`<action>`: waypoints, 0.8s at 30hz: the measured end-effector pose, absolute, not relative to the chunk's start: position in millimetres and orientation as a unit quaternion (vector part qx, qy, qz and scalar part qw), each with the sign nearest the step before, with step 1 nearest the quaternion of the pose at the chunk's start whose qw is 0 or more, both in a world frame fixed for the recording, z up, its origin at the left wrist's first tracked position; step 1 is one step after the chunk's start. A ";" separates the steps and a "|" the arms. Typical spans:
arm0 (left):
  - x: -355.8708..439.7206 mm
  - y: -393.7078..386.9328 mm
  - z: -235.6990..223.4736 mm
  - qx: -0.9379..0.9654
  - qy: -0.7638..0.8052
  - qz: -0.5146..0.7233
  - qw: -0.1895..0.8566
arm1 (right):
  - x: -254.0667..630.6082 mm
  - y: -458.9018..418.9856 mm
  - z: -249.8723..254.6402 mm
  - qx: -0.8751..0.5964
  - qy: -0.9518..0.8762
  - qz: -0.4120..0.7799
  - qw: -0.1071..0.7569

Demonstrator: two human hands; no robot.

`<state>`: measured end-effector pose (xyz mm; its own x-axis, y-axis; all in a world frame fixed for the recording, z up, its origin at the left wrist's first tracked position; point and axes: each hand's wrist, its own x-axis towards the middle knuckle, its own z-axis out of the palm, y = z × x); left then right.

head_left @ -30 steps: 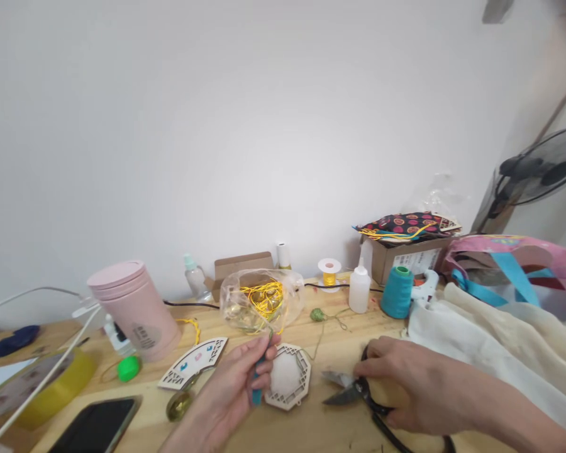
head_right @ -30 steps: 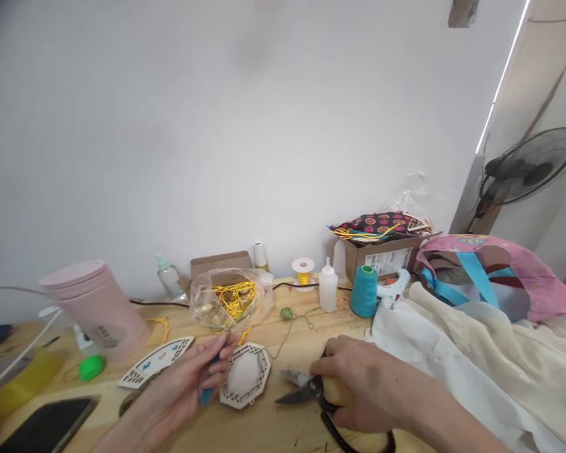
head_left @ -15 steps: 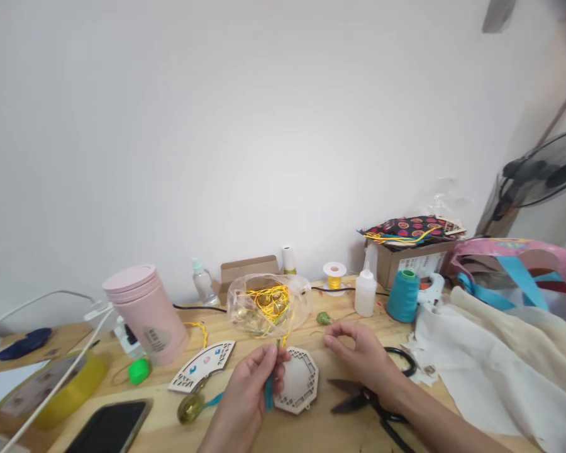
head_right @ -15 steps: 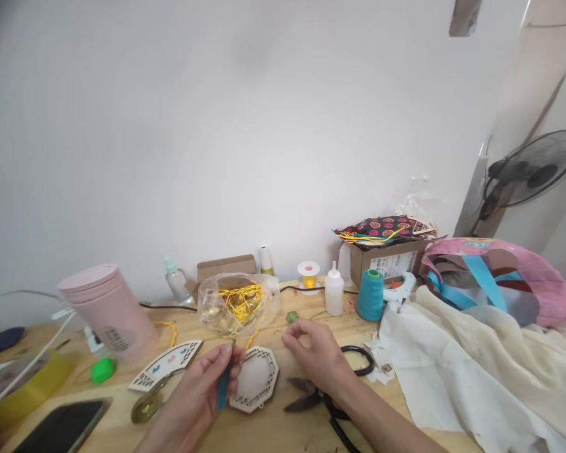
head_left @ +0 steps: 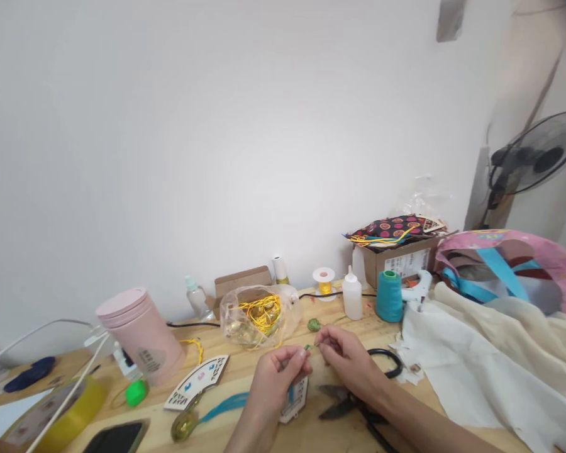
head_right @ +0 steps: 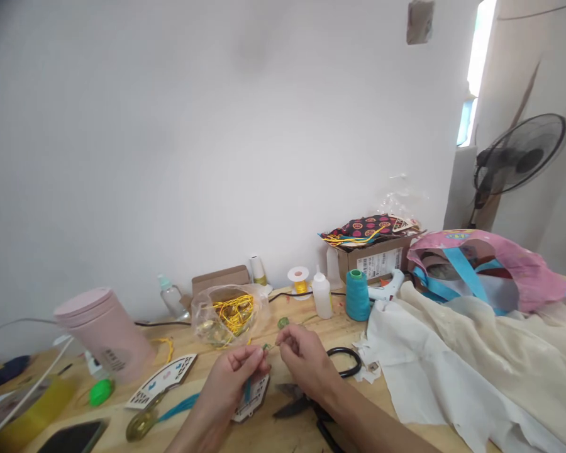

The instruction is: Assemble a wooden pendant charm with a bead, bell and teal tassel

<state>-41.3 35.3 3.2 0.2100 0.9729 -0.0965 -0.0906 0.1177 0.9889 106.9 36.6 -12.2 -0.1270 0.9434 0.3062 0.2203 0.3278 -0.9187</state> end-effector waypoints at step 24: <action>-34.3 19.5 -2.5 0.452 0.482 0.431 0.615 | 100.0 28.7 3.4 -0.443 -0.654 0.349 0.505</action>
<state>-34.3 19.5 -2.5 0.1650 0.9652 -0.2030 -0.0947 0.2204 0.9708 100.0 28.7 3.4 -0.0990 0.9313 0.3505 0.2264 0.3640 -0.9035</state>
